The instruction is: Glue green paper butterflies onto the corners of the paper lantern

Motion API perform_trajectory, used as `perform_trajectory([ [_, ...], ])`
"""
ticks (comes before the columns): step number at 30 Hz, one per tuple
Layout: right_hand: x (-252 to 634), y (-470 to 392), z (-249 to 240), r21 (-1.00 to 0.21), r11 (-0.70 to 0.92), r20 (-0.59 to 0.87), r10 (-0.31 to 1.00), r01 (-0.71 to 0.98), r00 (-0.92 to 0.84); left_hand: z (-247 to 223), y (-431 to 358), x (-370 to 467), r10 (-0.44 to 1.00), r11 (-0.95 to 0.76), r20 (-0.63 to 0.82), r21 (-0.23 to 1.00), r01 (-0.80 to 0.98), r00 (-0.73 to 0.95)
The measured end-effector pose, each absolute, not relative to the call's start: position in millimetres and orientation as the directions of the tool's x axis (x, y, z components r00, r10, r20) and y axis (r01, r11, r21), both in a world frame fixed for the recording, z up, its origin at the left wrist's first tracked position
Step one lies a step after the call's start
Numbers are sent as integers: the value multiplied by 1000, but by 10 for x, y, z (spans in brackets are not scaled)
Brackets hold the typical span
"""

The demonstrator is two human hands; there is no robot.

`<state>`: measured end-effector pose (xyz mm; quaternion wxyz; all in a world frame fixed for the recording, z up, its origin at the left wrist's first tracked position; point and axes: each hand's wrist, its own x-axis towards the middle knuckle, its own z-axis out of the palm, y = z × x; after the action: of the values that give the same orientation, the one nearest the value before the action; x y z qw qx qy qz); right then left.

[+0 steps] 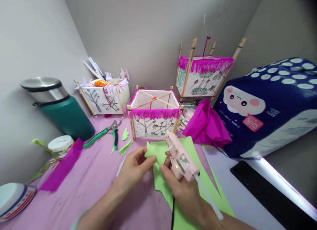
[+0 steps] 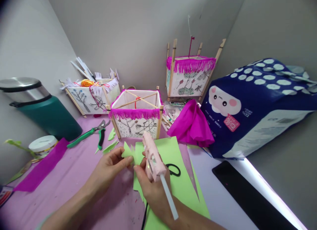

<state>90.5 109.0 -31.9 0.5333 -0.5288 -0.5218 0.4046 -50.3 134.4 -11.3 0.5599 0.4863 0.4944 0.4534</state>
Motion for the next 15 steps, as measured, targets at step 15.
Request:
perform_trajectory([
  [15,1115,1031,-415,-998,7,22,973,-68,-229,-26,1388,-801,844,-523,529,776,353,88],
])
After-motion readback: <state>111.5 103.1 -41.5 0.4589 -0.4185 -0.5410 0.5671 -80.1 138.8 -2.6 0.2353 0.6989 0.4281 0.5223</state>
